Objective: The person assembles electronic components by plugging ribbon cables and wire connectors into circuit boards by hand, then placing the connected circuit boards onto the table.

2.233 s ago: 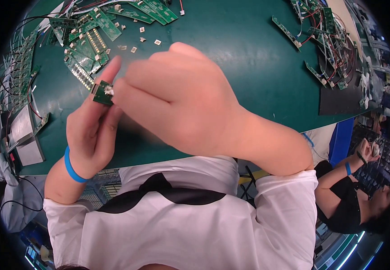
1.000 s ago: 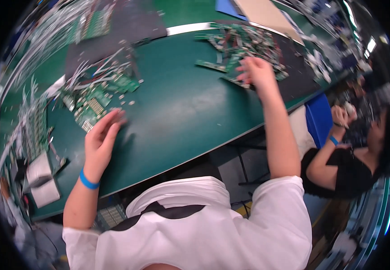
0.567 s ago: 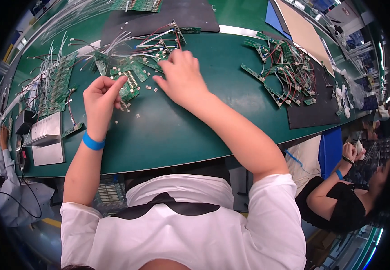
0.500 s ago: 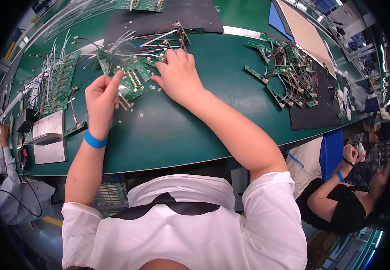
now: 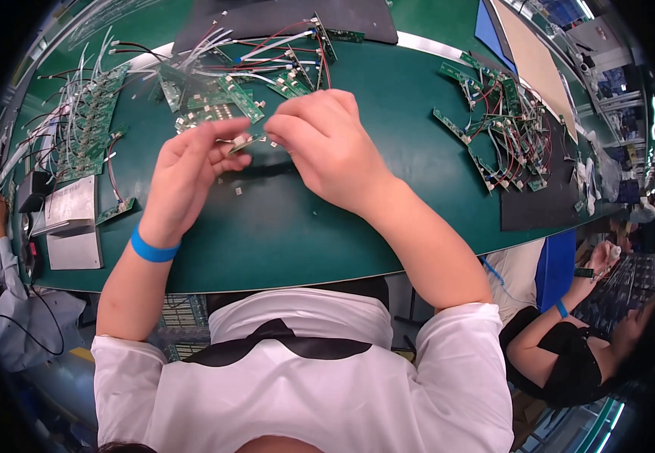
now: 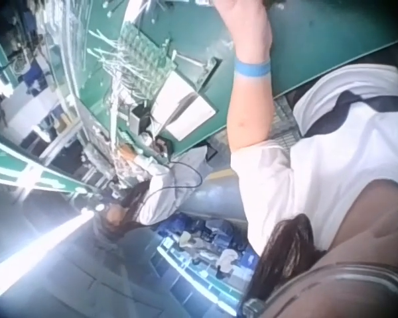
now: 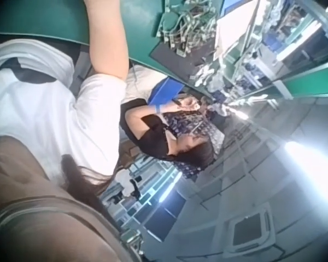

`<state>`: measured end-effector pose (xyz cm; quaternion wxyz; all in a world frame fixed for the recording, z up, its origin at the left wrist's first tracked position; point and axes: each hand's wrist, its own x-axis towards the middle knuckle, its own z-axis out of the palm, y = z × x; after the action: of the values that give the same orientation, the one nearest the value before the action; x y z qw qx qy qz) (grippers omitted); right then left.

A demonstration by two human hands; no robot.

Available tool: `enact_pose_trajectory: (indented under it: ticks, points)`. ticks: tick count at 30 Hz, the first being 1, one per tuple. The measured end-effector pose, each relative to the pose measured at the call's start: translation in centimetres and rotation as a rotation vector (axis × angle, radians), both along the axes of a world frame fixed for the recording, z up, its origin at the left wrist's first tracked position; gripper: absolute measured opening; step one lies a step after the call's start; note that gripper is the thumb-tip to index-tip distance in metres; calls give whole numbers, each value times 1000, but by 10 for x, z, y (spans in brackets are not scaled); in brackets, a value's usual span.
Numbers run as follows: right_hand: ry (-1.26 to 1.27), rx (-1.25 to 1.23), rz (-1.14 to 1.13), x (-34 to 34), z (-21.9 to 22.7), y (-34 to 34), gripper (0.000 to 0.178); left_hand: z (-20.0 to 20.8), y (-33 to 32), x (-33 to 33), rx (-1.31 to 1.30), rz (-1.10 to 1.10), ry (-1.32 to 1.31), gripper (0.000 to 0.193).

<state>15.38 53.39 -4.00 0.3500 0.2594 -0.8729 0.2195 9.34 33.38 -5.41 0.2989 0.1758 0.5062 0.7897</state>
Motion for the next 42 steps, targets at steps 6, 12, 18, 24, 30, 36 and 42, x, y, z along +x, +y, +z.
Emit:
enact_pose_trajectory:
  ticks: [6,12,18,24,30,36,42]
  points:
    - [65,79,94,-2,-5,9,21,5,0,-3,-156,-62,-88,29]
    - [-323,83,-7,11,6,8,19,0,0,-6,-256,-49,-59,22]
    - [-437,12,10,17,6,11,21,0,4,-6,-361,11,421,17]
    - [-493,7,-18,22,11,9,19,-9,6,-8,-320,40,718,17]
    - [-521,-9,-51,26,12,7,18,-8,8,-6,-413,68,909,15]
    - [-583,-33,-79,28,13,5,16,-8,9,-4,-461,71,932,13]
    - [-568,-11,-155,24,10,13,15,-5,3,-8,-476,136,892,14]
